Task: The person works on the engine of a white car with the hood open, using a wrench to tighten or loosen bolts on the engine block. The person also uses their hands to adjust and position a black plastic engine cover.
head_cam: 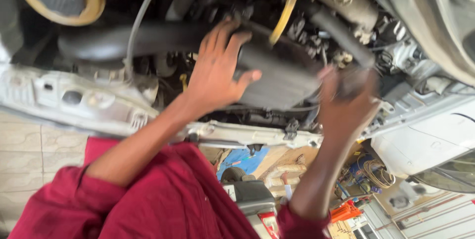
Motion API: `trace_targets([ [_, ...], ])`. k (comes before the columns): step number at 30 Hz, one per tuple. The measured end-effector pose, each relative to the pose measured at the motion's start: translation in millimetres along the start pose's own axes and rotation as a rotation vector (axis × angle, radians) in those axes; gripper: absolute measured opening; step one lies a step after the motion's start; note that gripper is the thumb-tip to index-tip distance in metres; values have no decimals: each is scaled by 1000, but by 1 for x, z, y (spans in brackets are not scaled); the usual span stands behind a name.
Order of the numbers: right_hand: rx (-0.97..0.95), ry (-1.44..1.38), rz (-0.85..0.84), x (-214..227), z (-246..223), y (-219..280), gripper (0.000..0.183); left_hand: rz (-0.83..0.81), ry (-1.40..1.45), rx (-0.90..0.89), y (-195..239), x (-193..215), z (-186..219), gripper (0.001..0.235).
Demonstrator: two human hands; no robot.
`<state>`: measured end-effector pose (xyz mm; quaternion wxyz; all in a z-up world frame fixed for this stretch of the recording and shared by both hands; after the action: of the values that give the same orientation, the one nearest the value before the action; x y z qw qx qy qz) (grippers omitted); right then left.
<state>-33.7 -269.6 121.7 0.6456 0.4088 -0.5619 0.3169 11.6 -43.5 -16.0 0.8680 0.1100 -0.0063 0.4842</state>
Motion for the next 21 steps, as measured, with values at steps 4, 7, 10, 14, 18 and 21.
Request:
trace_targets([
  [4,-72,24,70,-3,6,-8,32,46,19,3,9,-4,1,68],
  [7,62,247,-55,-10,-4,16,32,120,5,-18,12,-8,2,70],
  [10,7,152,51,-11,14,-8,27,138,87,67,17,-17,-8,67],
  [14,115,-54,178,-2,18,-27,34,287,-12,2,17,-20,-8,81],
  [18,335,209,149,-14,14,-16,36,375,-18,-133,41,2,16,91],
  [21,166,127,183,-18,38,-49,50,183,206,-19,74,34,11,73],
])
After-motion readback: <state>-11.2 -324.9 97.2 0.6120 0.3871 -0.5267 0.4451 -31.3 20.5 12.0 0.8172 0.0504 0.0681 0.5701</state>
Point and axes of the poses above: each hand's wrist, its own y-axis away from the middle knuckle, its own x-axis out of the back of the hand, z = x × y, the point moved 5 cm from there along -y, towards the middle knuckle, and after that the axes turned 11 degrees about y, right-handed, at the moved point
